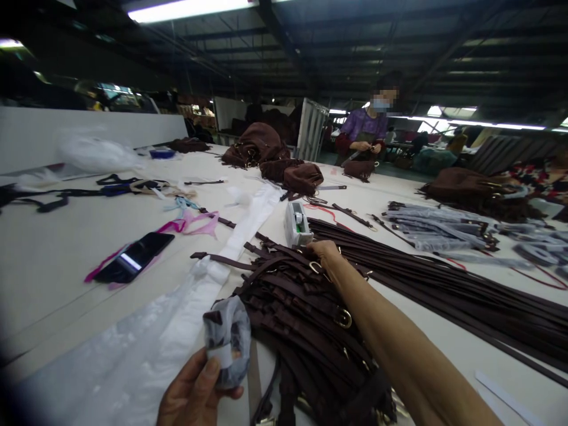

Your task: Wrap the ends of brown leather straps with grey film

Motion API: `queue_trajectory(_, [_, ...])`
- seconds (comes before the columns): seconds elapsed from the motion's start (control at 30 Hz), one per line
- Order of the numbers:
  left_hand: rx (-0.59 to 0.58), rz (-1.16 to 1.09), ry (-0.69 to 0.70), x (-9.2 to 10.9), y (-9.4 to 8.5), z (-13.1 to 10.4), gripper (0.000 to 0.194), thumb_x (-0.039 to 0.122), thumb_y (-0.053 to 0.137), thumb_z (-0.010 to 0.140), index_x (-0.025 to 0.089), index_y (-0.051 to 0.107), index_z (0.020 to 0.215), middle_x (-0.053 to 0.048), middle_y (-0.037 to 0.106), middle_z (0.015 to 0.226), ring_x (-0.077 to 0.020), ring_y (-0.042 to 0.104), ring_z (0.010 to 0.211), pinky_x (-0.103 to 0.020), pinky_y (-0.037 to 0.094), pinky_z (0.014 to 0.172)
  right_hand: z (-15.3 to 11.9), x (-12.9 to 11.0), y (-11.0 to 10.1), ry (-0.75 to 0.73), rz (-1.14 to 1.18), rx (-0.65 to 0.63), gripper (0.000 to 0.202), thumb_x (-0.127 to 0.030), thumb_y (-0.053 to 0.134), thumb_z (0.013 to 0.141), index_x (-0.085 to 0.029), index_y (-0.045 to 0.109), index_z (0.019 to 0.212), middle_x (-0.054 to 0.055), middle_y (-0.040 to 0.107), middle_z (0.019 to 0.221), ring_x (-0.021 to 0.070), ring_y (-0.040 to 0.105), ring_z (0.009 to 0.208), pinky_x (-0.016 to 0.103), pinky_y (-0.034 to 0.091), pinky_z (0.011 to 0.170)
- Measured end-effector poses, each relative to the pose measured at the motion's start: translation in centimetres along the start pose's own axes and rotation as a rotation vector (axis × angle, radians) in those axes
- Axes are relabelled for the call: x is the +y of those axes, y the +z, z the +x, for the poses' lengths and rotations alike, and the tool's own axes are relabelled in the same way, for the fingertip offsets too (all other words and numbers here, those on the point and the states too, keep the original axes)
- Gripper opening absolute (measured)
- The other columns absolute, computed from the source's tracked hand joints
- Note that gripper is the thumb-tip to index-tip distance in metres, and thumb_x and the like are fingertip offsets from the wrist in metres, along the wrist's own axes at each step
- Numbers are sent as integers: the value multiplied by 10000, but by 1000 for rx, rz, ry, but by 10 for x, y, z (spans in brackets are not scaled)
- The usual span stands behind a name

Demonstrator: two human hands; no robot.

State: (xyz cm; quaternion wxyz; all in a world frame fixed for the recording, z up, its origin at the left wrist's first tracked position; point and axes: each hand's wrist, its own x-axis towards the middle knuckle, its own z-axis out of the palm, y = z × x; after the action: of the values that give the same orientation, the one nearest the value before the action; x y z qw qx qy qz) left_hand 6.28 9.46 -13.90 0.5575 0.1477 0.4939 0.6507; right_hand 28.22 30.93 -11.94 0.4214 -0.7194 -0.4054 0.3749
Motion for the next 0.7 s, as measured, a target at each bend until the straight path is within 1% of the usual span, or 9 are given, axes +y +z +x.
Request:
queue_trajectory(0.1, [-80, 9, 13, 3, -1, -1, 339, 382, 793, 583, 126, 674, 770, -34, 658, 637, -140, 565, 527, -224, 496, 415, -30, -9, -9, -63, 5, 41, 181, -287, 560, 864, -111, 595, 890, 36, 606, 828, 111, 550, 676, 240, 461, 606])
queue_trajectory(0.17, [-145, 28, 19, 5, -1, -4, 281, 356, 748, 657, 121, 670, 790, -22, 632, 645, -123, 551, 546, -219, 504, 448, -65, -18, -23, -164, 26, -31, 172, -310, 592, 830, -139, 603, 808, 14, 603, 760, 94, 508, 632, 211, 408, 577])
queue_trajectory(0.2, [-175, 38, 23, 6, 0, -5, 261, 348, 726, 686, 123, 668, 805, -16, 621, 646, -117, 547, 553, -215, 505, 458, -86, -22, -30, -220, 34, -126, 181, -333, 629, 795, -156, 604, 763, -5, 598, 727, 87, 487, 610, 205, 385, 564])
queue_trajectory(0.27, [-229, 60, 27, 7, 1, -11, 233, 339, 692, 728, 132, 665, 832, -7, 609, 654, -110, 544, 562, -207, 504, 466, -132, -29, -43, -348, 6, -546, 224, -383, 643, 773, -166, 604, 733, -16, 565, 670, 86, 443, 575, 204, 339, 525])
queue_trajectory(0.33, [-284, 91, 25, 8, 3, -19, 223, 337, 668, 754, 141, 664, 861, -11, 620, 684, -110, 549, 574, -202, 500, 468, -173, -32, -50, -375, -72, -889, 236, -391, 617, 791, -165, 598, 722, -23, 517, 622, 85, 404, 549, 204, 310, 499])
queue_trajectory(0.4, [-338, 121, 31, 9, 5, -29, 226, 336, 653, 768, 146, 664, 891, -21, 638, 727, -114, 561, 594, -200, 498, 475, -202, -33, -50, -398, -156, -1062, 244, -388, 586, 814, -162, 593, 722, -25, 497, 607, 85, 395, 544, 201, 312, 492])
queue_trajectory(0.47, [-376, 143, 51, 12, 7, -39, 236, 339, 650, 770, 147, 667, 906, -26, 647, 747, -117, 566, 602, -201, 502, 488, -216, -32, -48, -457, -209, -1102, 260, -393, 573, 825, -154, 599, 725, -21, 509, 616, 86, 410, 558, 196, 333, 501])
queue_trajectory(0.6, [-414, 177, 82, 20, 8, -58, 261, 350, 652, 764, 145, 673, 924, -29, 653, 766, -123, 567, 618, -208, 515, 511, -225, -31, -50, -518, -247, -1075, 294, -397, 559, 836, -132, 618, 725, -11, 543, 626, 86, 439, 572, 187, 356, 515])
queue_trajectory(0.7, [-434, 211, 104, 24, 8, -68, 264, 357, 645, 768, 152, 675, 932, -24, 657, 772, -117, 563, 606, -202, 507, 516, -232, -32, -56, -553, -281, -1022, 297, -387, 560, 838, -129, 611, 699, -29, 493, 578, 71, 397, 532, 177, 318, 481])
